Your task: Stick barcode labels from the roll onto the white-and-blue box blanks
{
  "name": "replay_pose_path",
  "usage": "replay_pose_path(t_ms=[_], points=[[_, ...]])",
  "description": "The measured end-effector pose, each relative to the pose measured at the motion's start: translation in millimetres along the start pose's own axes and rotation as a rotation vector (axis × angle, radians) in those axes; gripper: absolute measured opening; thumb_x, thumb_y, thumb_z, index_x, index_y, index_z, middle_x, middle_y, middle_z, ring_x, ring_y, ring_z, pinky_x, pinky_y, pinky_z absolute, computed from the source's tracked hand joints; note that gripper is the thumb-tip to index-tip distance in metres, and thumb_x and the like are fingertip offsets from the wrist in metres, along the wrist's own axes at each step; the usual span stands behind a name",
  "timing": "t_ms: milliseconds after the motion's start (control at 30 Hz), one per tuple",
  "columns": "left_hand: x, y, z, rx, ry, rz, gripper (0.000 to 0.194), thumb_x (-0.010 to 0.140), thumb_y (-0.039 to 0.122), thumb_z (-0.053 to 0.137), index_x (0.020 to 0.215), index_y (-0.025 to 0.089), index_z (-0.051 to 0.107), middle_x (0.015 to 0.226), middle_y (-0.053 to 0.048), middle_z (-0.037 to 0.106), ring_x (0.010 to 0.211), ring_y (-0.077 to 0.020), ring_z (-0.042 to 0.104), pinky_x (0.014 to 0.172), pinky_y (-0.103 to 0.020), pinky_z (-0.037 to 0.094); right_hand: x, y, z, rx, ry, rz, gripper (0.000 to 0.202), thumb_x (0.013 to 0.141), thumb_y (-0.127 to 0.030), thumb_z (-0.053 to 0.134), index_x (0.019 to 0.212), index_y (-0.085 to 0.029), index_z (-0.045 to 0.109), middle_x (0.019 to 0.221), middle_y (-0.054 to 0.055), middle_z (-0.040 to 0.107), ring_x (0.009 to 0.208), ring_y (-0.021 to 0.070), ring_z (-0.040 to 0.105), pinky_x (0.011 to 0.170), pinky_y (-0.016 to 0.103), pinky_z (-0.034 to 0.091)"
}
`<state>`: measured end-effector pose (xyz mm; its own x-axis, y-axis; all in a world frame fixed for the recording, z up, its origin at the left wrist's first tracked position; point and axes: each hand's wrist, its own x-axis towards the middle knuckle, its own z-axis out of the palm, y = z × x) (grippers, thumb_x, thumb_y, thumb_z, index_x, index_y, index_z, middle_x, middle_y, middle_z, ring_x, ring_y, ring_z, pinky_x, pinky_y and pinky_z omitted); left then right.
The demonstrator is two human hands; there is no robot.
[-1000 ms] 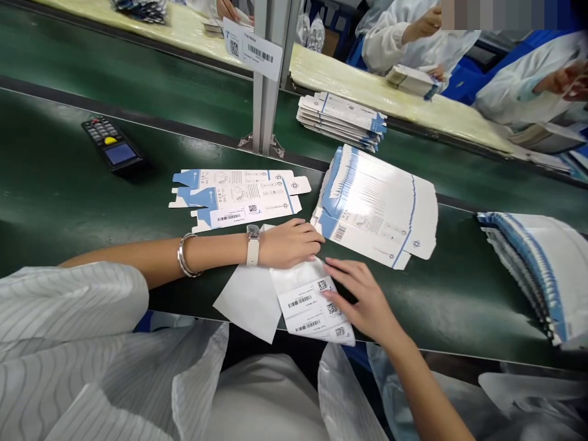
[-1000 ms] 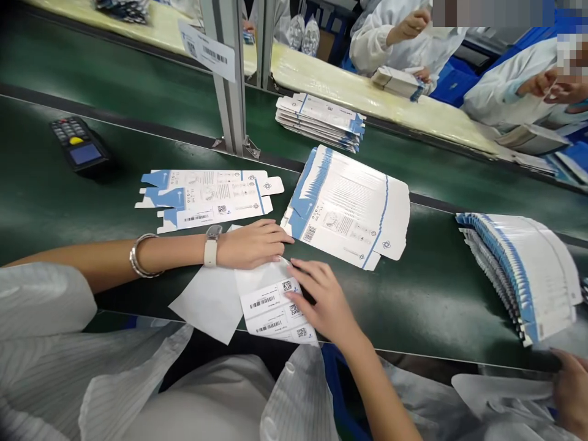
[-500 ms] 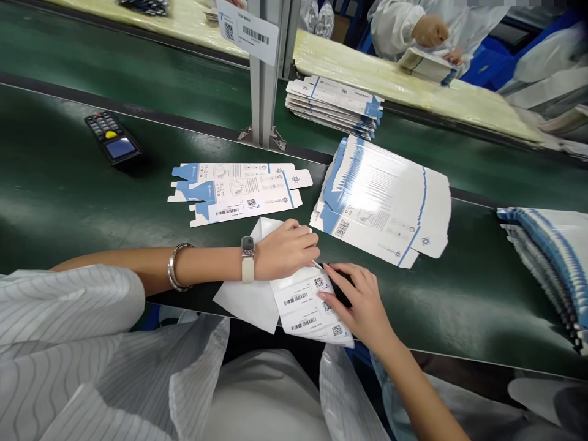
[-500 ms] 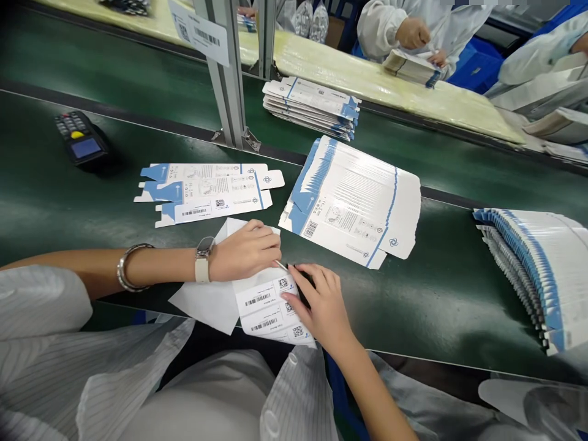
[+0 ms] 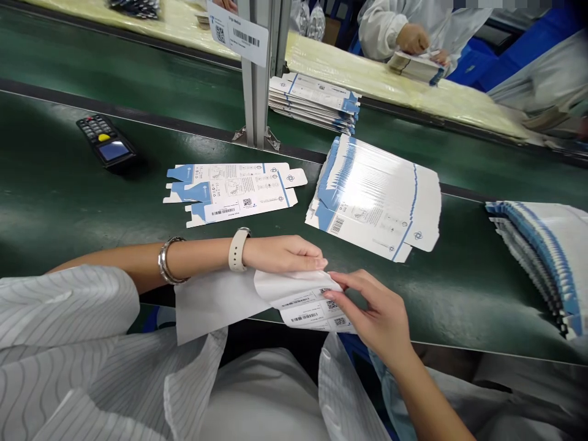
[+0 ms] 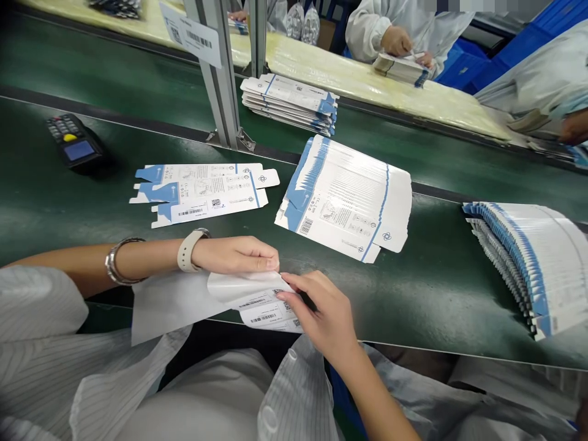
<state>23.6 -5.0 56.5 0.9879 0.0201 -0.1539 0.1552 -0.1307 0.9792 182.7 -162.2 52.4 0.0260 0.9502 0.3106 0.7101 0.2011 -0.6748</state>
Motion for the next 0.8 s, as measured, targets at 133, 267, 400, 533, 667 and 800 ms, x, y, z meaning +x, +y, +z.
replay_pose_path(t_ms=[133, 267, 400, 533, 667, 800], points=[[0, 0, 6.3, 0.085, 0.044, 0.068, 0.034, 0.088, 0.045, 0.044, 0.069, 0.017, 0.047, 0.053, 0.007, 0.031, 0.052, -0.0068, 0.028, 0.052, -0.022, 0.025, -2, -2, 3, 0.023, -0.030, 0.073, 0.026, 0.078, -0.026, 0.066, 0.102, -0.026, 0.058, 0.072, -0.004, 0.063, 0.065, 0.0105, 0.061, 0.060, 0.022, 0.049], [1, 2, 6.3, 0.206, 0.148, 0.079, 0.044, 0.090, 0.044, 0.041, 0.056, 0.016, 0.036, 0.055, 0.005, 0.032, 0.054, -0.0070, 0.031, 0.055, -0.023, 0.027, -5, -2, 3, 0.182, -0.092, 0.165, 0.040, 0.080, -0.023, 0.062, 0.117, -0.027, 0.046, 0.071, -0.005, 0.062, 0.067, 0.0103, 0.061, 0.065, 0.023, 0.051], [0, 5, 5.2, 0.068, 0.072, -0.023, 0.048, 0.088, 0.049, 0.040, 0.054, 0.016, 0.034, 0.052, 0.005, 0.030, 0.051, -0.0061, 0.029, 0.050, -0.022, 0.026, -5, -5, 1, 0.263, -0.140, 0.196, 0.042, 0.081, -0.023, 0.062, 0.119, -0.026, 0.045, 0.070, -0.005, 0.061, 0.066, 0.0108, 0.061, 0.064, 0.024, 0.051], [1, 6, 9.1, -0.228, 0.041, -0.133, 0.050, 0.084, 0.056, 0.045, 0.056, 0.015, 0.045, 0.050, 0.005, 0.036, 0.048, -0.0053, 0.032, 0.047, -0.021, 0.026, -1, -9, 1, 0.098, -0.103, 0.074, 0.035, 0.081, -0.021, 0.061, 0.115, -0.027, 0.055, 0.070, -0.004, 0.060, 0.063, 0.0099, 0.058, 0.059, 0.022, 0.048], [3, 5, 17.8, -0.497, 0.118, -0.236, 0.052, 0.078, 0.062, 0.050, 0.060, 0.014, 0.052, 0.050, 0.004, 0.045, 0.046, -0.0057, 0.039, 0.045, -0.020, 0.029, 0, -9, 2, -0.043, -0.008, -0.097, 0.040, 0.080, -0.013, 0.060, 0.117, -0.028, 0.057, 0.073, -0.002, 0.061, 0.065, 0.0111, 0.056, 0.058, 0.025, 0.046], [7, -1, 24.4, -0.631, 0.087, -0.245, 0.049, 0.076, 0.059, 0.056, 0.060, 0.013, 0.050, 0.051, 0.004, 0.047, 0.047, -0.0053, 0.040, 0.047, -0.020, 0.030, -5, -1, 4, -0.027, 0.069, -0.189, 0.051, 0.074, -0.003, 0.062, 0.118, -0.030, 0.057, 0.080, 0.000, 0.063, 0.070, 0.0134, 0.057, 0.060, 0.028, 0.048]])
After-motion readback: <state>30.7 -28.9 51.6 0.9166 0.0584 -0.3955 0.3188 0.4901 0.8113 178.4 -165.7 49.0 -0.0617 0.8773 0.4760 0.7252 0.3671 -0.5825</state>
